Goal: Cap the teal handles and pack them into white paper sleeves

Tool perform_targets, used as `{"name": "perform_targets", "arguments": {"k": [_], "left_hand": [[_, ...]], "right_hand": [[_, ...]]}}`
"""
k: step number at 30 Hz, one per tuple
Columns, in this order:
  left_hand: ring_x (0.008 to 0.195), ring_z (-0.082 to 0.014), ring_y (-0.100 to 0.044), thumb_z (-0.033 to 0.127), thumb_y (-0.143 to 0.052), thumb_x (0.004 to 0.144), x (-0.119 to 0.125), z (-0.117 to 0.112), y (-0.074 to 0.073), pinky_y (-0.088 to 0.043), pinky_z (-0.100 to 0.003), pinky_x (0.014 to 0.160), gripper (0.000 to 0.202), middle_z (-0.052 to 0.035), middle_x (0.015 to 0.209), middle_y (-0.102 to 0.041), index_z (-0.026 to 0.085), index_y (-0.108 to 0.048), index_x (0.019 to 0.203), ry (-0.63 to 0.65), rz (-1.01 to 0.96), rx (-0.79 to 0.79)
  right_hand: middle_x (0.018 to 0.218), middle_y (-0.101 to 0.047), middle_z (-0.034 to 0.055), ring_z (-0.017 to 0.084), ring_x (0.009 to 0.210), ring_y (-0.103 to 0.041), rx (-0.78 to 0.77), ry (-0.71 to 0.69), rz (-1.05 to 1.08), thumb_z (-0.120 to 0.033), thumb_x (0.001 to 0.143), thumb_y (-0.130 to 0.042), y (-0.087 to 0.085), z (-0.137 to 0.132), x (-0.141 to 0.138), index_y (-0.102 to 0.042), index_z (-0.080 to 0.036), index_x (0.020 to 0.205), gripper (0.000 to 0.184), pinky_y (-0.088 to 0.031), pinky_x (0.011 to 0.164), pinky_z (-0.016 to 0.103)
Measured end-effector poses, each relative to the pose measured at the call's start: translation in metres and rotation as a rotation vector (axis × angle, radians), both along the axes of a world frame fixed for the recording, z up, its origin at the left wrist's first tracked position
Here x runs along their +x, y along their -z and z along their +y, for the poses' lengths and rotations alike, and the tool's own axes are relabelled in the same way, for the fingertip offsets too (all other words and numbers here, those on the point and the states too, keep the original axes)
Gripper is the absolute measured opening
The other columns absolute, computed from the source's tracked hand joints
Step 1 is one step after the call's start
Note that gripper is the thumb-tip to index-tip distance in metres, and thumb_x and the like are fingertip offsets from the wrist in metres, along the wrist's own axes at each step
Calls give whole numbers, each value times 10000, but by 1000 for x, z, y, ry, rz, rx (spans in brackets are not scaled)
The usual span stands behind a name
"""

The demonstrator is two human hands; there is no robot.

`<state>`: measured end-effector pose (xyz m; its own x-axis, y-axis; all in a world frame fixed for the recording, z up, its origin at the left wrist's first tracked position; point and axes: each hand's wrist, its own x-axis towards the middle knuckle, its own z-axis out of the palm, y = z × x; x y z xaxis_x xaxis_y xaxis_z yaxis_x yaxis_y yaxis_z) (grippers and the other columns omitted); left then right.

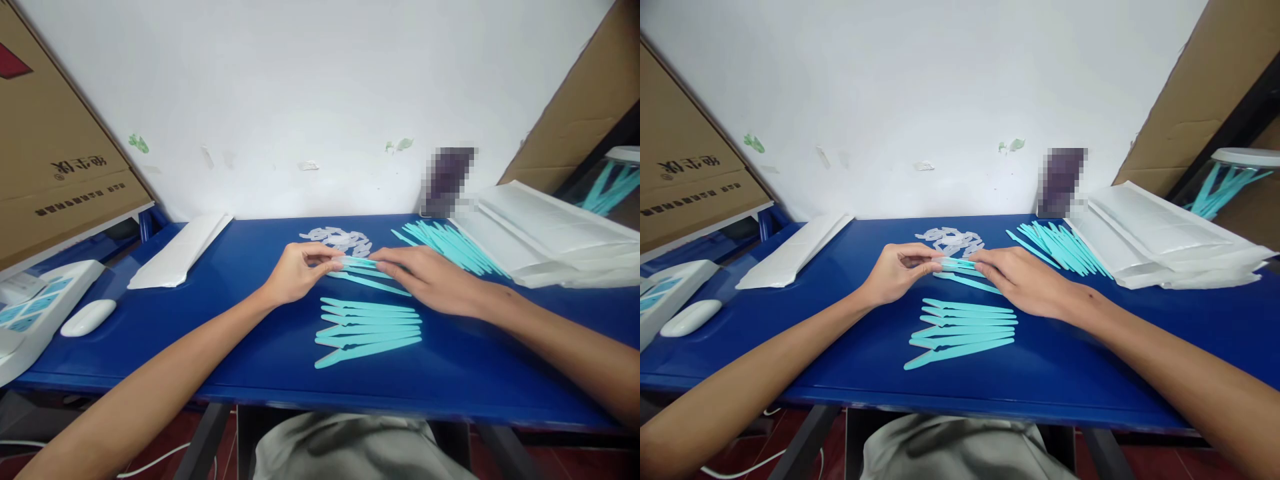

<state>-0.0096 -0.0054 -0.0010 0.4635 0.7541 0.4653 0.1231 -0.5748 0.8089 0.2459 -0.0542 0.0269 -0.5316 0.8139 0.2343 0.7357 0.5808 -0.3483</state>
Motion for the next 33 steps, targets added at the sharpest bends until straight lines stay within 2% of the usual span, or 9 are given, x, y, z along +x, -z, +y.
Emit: {"name": "perform_targets", "arguments": {"k": [7,9,13,16,19,23,27,30,33], "left_hand": [[769,-165,-708,274,-689,923,-5,-3,-8,-550,-254,693,174,-69,889,-781,160,-790,1007,-20,211,402],[756,-167,-715,275,-694,919,-3,-4,-9,-552,-250,677,169,-66,870,-782,157,-791,991,-27,203,390],[718,-185,-746,306,-694,917,5,-10,-6,-588,-259,653,219,-82,858,-789,129,-784,1009,-47,75,207],[722,-181,-751,305,-674,936,9,-12,-4,-590,-254,662,231,-82,861,-791,126,-774,1044,-39,67,270],[755,-166,-740,314,-644,962,5,-7,-6,-567,-242,687,221,-68,858,-786,148,-764,1046,4,212,516],[867,-176,-718,379,-543,1015,-5,1,-13,-561,-273,766,312,-98,985,-759,147,-686,1168,69,464,786],[764,-168,-661,376,-422,1060,-5,0,-16,-522,-278,717,355,-86,856,-700,122,-665,1008,10,657,1013],[674,-149,-601,385,-335,1081,0,-3,-14,-470,-259,659,424,-62,767,-656,130,-641,934,-30,716,1046],[710,-165,-615,427,-302,1081,1,1,-13,-452,-273,678,469,-76,812,-679,135,-653,974,5,753,974]], "right_hand": [[1217,-715,101,285,1051,-681,10,-14,-147,-421,1050,-319,2,-1,3,-648,-219,1252,435,-491,858,389],[1221,-713,100,285,1070,-675,-2,-17,-133,-413,1052,-317,2,-2,1,-625,-223,1300,439,-490,867,390],[1215,-712,78,249,1071,-669,-36,-49,-10,-392,1057,-324,-1,-5,-6,-602,-245,1333,418,-478,856,345],[1151,-721,80,236,1009,-669,-61,-91,60,-407,1057,-329,-3,-6,-9,-624,-231,1276,407,-460,817,323],[991,-722,66,209,841,-645,-117,-119,51,-439,1060,-311,-4,-7,-8,-635,-216,1184,413,-427,727,311],[785,-652,24,175,672,-542,-168,-112,0,-471,1061,-276,-5,-8,-5,-623,-211,1059,434,-359,653,313],[764,-640,23,173,666,-524,-198,-106,-1,-504,1051,-283,-7,-9,-4,-629,-201,1041,460,-359,656,314],[809,-676,31,174,678,-547,-212,-127,22,-500,1048,-297,-8,-10,-4,-648,-198,1021,465,-381,661,312],[898,-699,52,194,766,-596,-162,-131,16,-449,1054,-307,-5,-8,-5,-663,-202,1048,434,-424,715,326]]}}
